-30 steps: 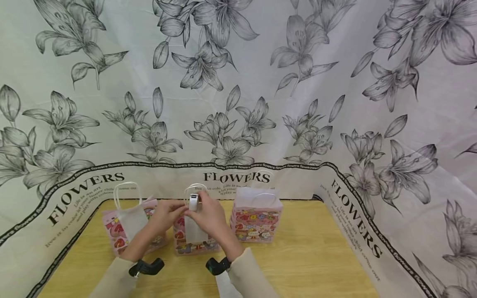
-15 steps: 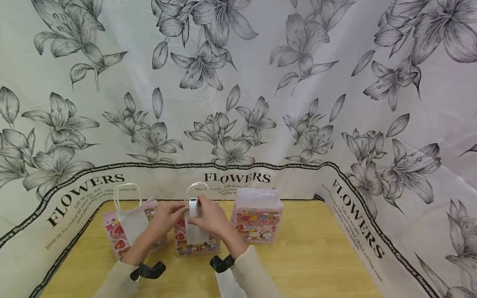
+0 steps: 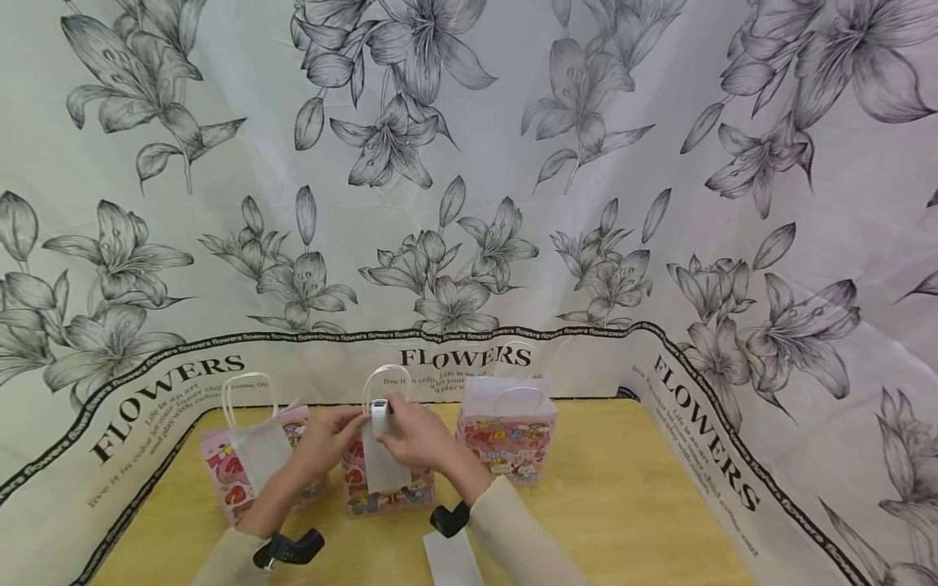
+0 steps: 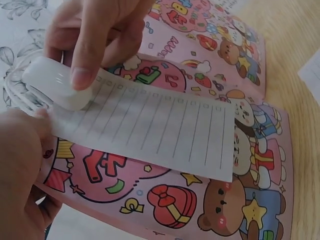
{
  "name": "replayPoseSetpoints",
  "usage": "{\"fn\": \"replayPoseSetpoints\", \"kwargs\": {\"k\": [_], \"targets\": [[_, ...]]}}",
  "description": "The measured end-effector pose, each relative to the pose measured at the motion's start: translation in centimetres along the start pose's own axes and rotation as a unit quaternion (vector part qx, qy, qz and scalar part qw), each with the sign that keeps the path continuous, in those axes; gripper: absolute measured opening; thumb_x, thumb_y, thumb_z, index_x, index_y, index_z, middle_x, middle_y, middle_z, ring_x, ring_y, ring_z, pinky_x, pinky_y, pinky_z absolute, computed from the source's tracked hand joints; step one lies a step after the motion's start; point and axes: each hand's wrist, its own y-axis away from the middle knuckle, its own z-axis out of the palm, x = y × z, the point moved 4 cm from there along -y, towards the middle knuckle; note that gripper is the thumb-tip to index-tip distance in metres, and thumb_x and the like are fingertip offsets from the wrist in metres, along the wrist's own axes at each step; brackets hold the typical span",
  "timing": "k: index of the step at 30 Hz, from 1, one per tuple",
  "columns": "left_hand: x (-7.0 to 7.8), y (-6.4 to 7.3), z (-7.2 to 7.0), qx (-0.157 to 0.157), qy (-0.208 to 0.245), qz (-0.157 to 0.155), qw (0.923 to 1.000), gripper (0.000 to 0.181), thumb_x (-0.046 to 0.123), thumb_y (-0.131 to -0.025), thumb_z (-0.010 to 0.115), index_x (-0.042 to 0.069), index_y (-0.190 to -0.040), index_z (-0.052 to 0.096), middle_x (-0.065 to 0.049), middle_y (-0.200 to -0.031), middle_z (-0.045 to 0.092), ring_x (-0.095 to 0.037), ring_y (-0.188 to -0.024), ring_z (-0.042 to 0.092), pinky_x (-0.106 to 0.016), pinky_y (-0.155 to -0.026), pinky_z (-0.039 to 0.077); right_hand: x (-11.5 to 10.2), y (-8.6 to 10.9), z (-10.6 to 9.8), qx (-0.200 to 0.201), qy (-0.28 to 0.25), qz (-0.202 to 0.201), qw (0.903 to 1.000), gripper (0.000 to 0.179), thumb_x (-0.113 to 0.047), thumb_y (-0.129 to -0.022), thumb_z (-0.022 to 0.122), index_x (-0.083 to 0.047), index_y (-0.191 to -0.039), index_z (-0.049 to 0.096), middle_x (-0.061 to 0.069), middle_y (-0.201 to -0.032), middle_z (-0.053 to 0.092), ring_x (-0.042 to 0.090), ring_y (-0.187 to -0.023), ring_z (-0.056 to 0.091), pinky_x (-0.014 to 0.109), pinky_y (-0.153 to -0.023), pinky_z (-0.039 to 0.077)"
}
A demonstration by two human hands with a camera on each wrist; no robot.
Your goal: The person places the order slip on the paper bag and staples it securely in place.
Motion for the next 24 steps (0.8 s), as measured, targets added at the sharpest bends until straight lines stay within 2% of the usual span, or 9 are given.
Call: {"fn": "replayPoseSetpoints", "kwargs": {"k": [3, 6, 9, 11, 13, 17, 20, 24], "targets": [[0.0, 0.6, 0.5, -0.01, 0.022, -0.03, 0.9993, 0.02, 0.03, -0.095, 0.066, 0.014, -0.105, 0.073, 0.002, -0.083, 0.068, -0.008, -0.067, 0.059, -0.028, -0.056, 0.05, 0.3, 0.5, 0.4, 0.009, -0.007, -0.017, 0.9998, 0.045, -0.023, -0.094, 0.067, -0.007, -0.129, 0.044, 0.006, -0.112, 0.063, 0.019, -0.104, 0.062, 0.032, -0.085, 0.051], [0.2, 0.6, 0.8, -0.007, 0.04, -0.047, 0.998, 0.036, 0.037, -0.084, 0.076, 0.012, -0.11, 0.072, -0.001, -0.099, 0.071, -0.012, -0.081, 0.065, -0.028, -0.063, 0.054, 0.5, 0.6, 0.6, 0.02, -0.03, -0.032, 0.9988, 0.049, -0.024, -0.095, 0.066, -0.006, -0.131, 0.037, 0.012, -0.122, 0.062, 0.023, -0.114, 0.058, 0.034, -0.092, 0.049], [0.4, 0.3, 0.9, -0.003, 0.063, -0.046, 0.9969, 0.038, 0.034, -0.077, 0.082, 0.011, -0.106, 0.074, -0.003, -0.099, 0.071, -0.015, -0.082, 0.068, -0.028, -0.062, 0.054, 0.6, 0.3, 0.5, 0.024, -0.042, -0.039, 0.9981, 0.051, -0.025, -0.095, 0.065, -0.006, -0.129, 0.032, 0.017, -0.127, 0.06, 0.025, -0.12, 0.055, 0.034, -0.095, 0.047], [0.3, 0.3, 0.9, -0.009, 0.082, -0.043, 0.9956, 0.032, 0.029, -0.078, 0.082, 0.012, -0.105, 0.075, -0.003, -0.099, 0.072, -0.015, -0.082, 0.069, -0.027, -0.063, 0.055, 0.7, 0.1, 0.4, 0.014, -0.018, -0.038, 0.999, 0.047, -0.028, -0.094, 0.067, -0.007, -0.126, 0.039, 0.014, -0.122, 0.063, 0.022, -0.112, 0.06, 0.03, -0.087, 0.05], [0.3, 0.3, 0.9, -0.02, 0.101, -0.039, 0.9939, 0.03, 0.024, -0.078, 0.082, 0.013, -0.105, 0.076, -0.003, -0.1, 0.072, -0.016, -0.086, 0.07, -0.028, -0.065, 0.055, 0.7, 0.0, 0.3, -0.004, 0.04, -0.041, 0.9984, 0.04, -0.033, -0.094, 0.067, -0.009, -0.119, 0.049, 0.006, -0.112, 0.065, 0.015, -0.097, 0.063, 0.025, -0.075, 0.052], [0.3, 0.3, 0.7, -0.027, 0.125, -0.017, 0.9917, 0.032, 0.022, -0.079, 0.082, 0.013, -0.108, 0.076, -0.004, -0.103, 0.072, -0.018, -0.089, 0.07, -0.03, -0.067, 0.056, 0.4, -0.4, -0.1, -0.043, 0.156, -0.072, 0.9843, 0.03, -0.041, -0.094, 0.064, -0.013, -0.106, 0.06, -0.005, -0.089, 0.06, 0.005, -0.067, 0.053, 0.018, -0.053, 0.044], [0.3, 0.1, 0.6, -0.024, 0.125, 0.005, 0.9918, 0.031, 0.024, -0.079, 0.082, 0.015, -0.108, 0.076, -0.002, -0.104, 0.072, -0.017, -0.089, 0.07, -0.03, -0.067, 0.057, 0.4, -0.7, -0.2, -0.049, 0.176, -0.101, 0.978, 0.029, -0.039, -0.094, 0.064, -0.012, -0.104, 0.06, -0.006, -0.086, 0.059, 0.003, -0.065, 0.051, 0.016, -0.054, 0.043], [0.0, 0.0, 0.8, -0.025, 0.124, 0.024, 0.9917, 0.029, 0.022, -0.08, 0.082, 0.015, -0.107, 0.076, 0.0, -0.103, 0.072, -0.015, -0.088, 0.07, -0.03, -0.067, 0.057, 0.6, -0.8, 0.0, -0.031, 0.145, -0.126, 0.9809, 0.025, -0.033, -0.093, 0.066, -0.012, -0.104, 0.061, -0.004, -0.091, 0.063, 0.004, -0.074, 0.056, 0.015, -0.062, 0.046]]}}
